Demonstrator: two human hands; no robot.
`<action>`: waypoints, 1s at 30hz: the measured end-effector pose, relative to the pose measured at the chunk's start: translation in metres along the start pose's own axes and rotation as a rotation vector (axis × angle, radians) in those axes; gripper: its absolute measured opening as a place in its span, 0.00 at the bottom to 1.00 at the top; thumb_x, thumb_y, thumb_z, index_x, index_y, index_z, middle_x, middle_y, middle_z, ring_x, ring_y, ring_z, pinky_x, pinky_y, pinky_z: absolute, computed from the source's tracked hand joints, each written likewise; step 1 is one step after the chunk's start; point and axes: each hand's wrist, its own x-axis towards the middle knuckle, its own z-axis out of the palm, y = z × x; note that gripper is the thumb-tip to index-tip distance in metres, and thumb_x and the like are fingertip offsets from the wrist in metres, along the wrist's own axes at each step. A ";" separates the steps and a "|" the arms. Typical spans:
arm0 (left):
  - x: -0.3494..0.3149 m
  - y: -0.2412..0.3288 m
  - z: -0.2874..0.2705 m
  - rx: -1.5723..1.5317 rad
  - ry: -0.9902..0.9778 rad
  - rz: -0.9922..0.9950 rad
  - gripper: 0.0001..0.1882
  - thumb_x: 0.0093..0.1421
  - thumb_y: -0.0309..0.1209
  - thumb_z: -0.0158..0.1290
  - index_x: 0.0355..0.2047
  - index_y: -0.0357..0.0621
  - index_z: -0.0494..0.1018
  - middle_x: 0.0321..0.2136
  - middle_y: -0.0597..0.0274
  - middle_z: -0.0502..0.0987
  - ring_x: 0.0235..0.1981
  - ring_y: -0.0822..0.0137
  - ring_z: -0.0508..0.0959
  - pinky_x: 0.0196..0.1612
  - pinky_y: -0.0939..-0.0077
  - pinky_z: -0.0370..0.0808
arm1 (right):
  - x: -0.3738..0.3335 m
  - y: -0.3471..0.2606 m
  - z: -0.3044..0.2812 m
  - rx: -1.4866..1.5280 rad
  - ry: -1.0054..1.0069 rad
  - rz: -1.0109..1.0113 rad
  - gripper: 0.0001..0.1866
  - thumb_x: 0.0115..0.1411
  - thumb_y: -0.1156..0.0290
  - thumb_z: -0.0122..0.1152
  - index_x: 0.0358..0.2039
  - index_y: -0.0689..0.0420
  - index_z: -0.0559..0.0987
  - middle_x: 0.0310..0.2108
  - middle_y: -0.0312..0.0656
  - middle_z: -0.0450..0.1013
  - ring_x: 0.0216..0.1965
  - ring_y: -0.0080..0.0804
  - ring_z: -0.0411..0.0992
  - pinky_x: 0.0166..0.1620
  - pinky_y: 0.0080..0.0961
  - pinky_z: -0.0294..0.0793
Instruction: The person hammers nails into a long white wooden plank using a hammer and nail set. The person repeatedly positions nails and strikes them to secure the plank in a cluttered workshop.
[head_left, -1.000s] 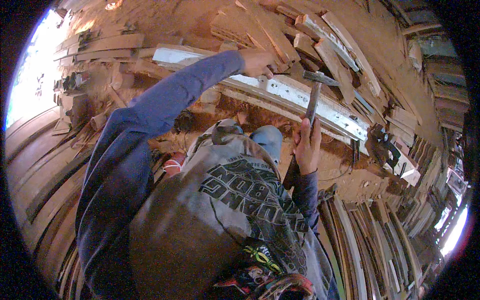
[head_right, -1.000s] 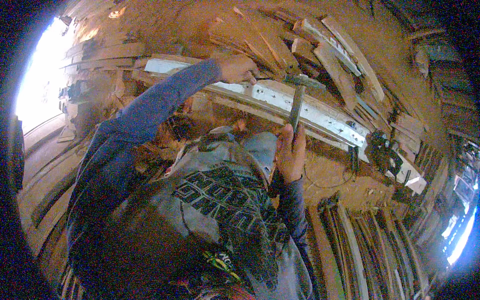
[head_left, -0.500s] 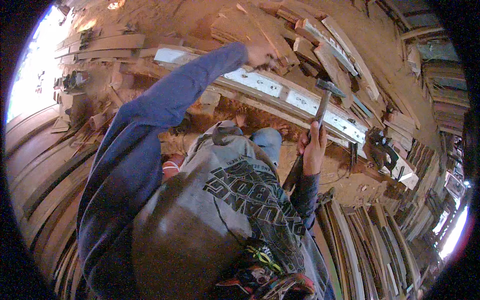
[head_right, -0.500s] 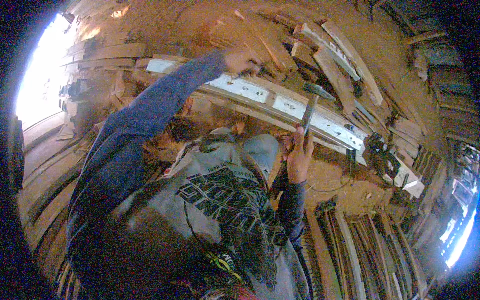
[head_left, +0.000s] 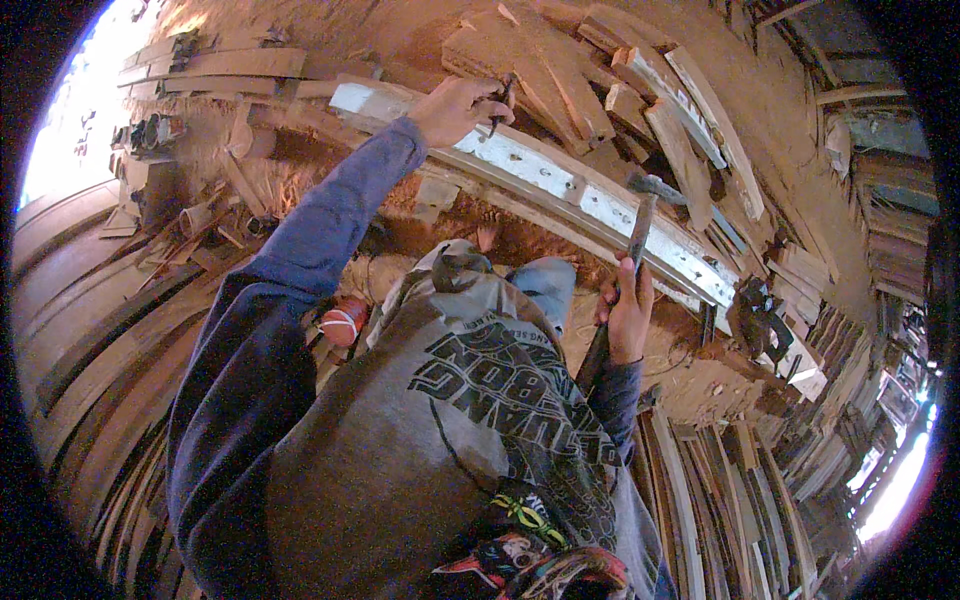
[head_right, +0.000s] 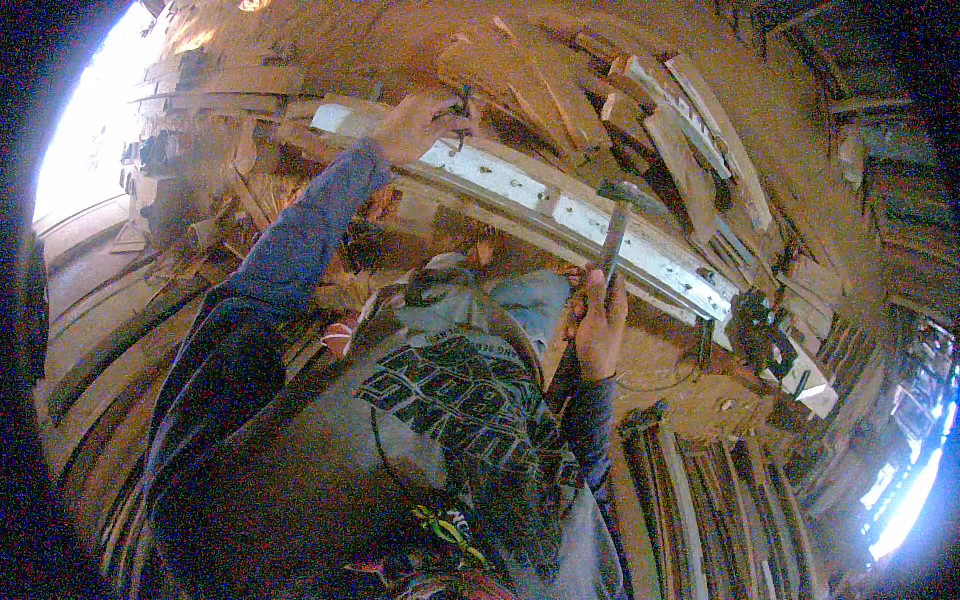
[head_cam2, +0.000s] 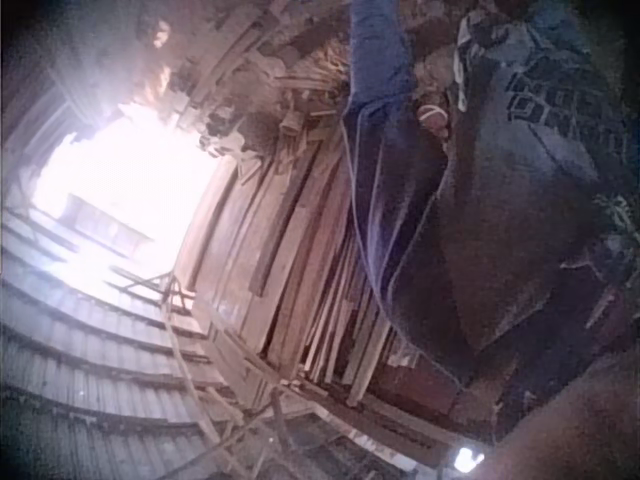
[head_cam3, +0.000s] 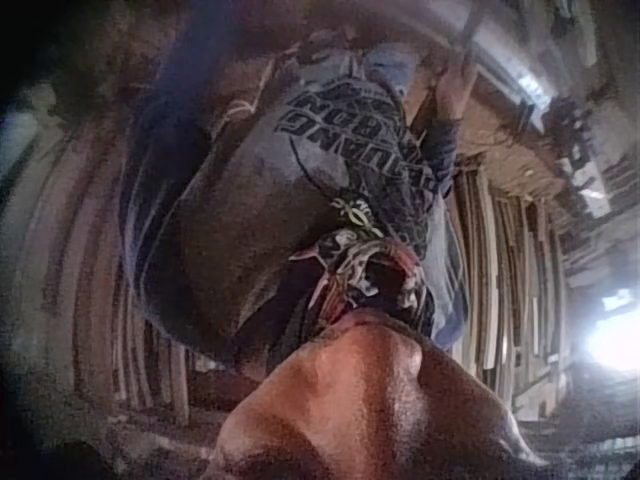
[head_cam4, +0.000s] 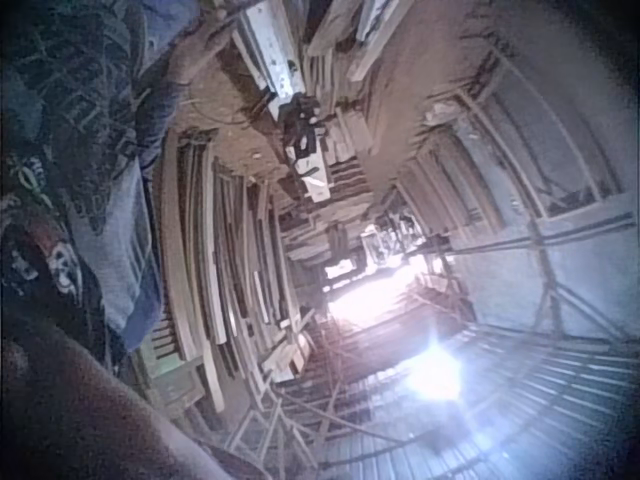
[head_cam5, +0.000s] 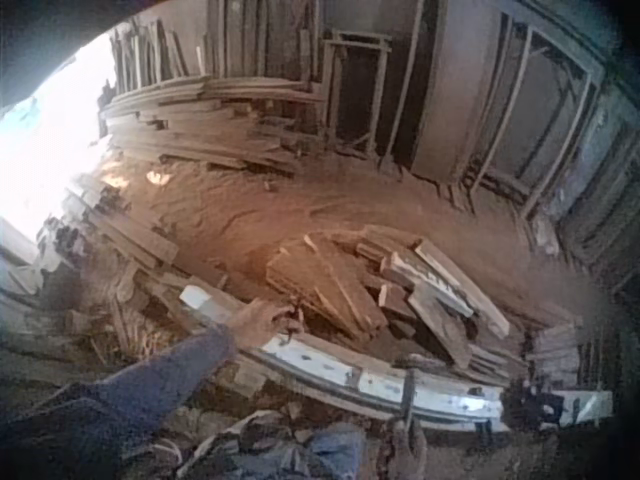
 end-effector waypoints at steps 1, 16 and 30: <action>-0.001 0.002 -0.002 0.058 -0.016 -0.014 0.12 0.65 0.28 0.51 0.48 0.40 0.77 0.38 0.54 0.83 0.40 0.63 0.84 0.43 0.64 0.80 | -0.003 -0.002 0.004 -0.010 -0.002 0.005 0.19 0.71 0.54 0.51 0.50 0.57 0.73 0.18 0.28 0.58 0.14 0.15 0.56 0.15 0.16 0.56; 0.002 -0.020 0.008 0.195 -0.020 0.282 0.12 0.63 0.35 0.53 0.41 0.42 0.80 0.34 0.49 0.82 0.37 0.46 0.81 0.43 0.58 0.76 | -0.016 -0.039 0.035 -0.265 -0.138 -0.148 0.16 0.73 0.57 0.47 0.51 0.56 0.70 0.18 0.28 0.58 0.13 0.13 0.53 0.15 0.14 0.54; 0.022 -0.069 0.027 0.198 -0.253 0.235 0.12 0.63 0.28 0.50 0.44 0.37 0.76 0.47 0.52 0.76 0.48 0.54 0.77 0.51 0.62 0.77 | -0.009 -0.072 0.065 -0.736 0.029 -0.541 0.23 0.70 0.55 0.49 0.51 0.64 0.70 0.27 0.55 0.74 0.25 0.52 0.74 0.29 0.40 0.73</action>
